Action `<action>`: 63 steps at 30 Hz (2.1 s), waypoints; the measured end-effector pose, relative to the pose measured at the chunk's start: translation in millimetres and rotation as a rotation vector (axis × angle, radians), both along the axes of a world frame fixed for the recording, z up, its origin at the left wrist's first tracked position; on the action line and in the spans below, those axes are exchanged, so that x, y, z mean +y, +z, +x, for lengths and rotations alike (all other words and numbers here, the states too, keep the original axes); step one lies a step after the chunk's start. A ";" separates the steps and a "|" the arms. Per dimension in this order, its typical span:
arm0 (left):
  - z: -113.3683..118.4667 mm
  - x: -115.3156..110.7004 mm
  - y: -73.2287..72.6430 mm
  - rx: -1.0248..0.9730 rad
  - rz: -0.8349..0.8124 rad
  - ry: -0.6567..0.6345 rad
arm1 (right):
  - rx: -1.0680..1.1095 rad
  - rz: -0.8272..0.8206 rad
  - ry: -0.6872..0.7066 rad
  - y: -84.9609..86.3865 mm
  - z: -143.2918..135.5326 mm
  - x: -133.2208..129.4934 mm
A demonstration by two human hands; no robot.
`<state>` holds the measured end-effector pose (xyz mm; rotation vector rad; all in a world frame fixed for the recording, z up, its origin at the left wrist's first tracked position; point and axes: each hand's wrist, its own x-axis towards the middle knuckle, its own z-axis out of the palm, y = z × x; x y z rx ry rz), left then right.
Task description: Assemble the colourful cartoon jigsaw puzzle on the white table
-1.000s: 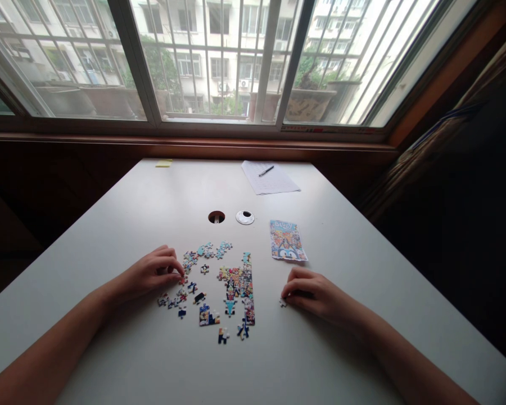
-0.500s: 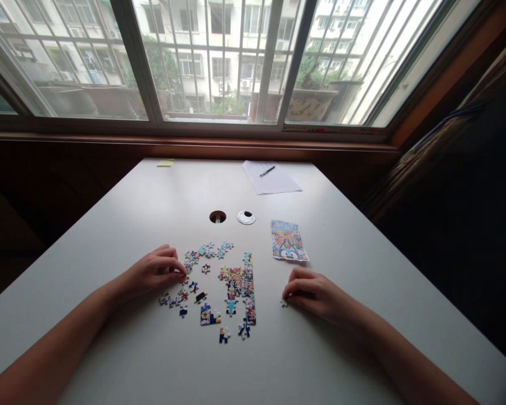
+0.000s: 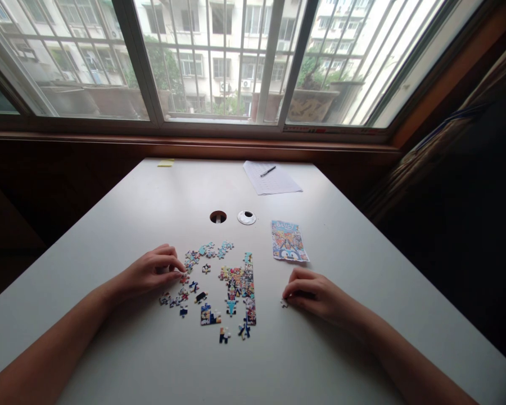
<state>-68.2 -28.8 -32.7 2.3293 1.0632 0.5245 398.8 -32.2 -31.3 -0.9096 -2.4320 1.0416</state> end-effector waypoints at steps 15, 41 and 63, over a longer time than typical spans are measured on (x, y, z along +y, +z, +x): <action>11.2 -7.5 7.5 0.096 -0.052 0.038 | -0.002 -0.007 0.001 1.3 0.3 -0.3; 11.5 -6.0 4.3 0.135 0.014 -0.001 | 0.010 -0.005 -0.002 0.3 -1.4 -0.6; 8.8 -3.5 0.4 0.117 0.042 0.037 | 0.000 -0.009 -0.003 0.9 -1.5 -0.7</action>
